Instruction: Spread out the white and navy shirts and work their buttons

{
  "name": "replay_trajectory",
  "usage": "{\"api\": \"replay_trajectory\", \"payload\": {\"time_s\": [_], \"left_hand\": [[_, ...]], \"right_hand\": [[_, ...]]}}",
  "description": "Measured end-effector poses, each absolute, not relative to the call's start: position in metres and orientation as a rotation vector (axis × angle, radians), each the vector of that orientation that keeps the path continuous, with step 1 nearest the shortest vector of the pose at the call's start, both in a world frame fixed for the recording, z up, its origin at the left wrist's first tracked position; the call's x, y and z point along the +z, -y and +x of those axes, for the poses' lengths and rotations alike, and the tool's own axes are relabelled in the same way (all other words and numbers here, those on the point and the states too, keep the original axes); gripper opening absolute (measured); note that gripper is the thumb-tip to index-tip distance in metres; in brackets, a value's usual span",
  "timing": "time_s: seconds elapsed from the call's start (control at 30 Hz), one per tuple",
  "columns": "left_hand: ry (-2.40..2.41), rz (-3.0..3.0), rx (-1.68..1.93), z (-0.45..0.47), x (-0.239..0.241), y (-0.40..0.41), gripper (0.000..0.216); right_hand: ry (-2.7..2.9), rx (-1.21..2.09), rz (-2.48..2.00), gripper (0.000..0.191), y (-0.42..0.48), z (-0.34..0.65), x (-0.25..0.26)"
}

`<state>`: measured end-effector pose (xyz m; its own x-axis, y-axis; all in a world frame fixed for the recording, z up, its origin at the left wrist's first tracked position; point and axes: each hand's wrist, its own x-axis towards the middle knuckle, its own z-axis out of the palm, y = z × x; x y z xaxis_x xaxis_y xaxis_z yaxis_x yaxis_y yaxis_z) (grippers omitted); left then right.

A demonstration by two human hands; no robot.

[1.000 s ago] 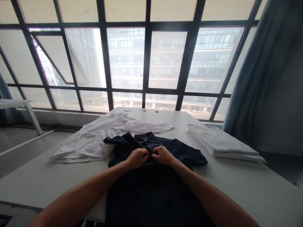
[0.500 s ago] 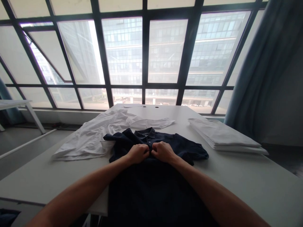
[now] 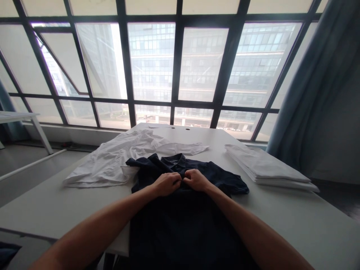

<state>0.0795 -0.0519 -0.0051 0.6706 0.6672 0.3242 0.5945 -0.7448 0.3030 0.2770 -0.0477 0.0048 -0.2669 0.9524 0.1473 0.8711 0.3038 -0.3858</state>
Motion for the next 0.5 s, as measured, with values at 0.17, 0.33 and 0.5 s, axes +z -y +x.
{"api": "replay_trajectory", "payload": {"time_s": [0.17, 0.33, 0.5], "left_hand": [[-1.055, 2.746, 0.52, 0.06, 0.016, 0.047, 0.013], [-0.94, 2.782, 0.356, 0.062, 0.018, 0.058, 0.011], [-0.896, 2.887, 0.364, 0.077, 0.018, 0.076, 0.008]], "right_hand": [[2.083, 0.205, -2.107, 0.015, 0.051, 0.303, 0.034], [2.267, 0.121, -1.948, 0.023, 0.068, 0.303, 0.049], [2.238, -0.018, -1.528, 0.02, 0.073, 0.274, 0.035]]}}
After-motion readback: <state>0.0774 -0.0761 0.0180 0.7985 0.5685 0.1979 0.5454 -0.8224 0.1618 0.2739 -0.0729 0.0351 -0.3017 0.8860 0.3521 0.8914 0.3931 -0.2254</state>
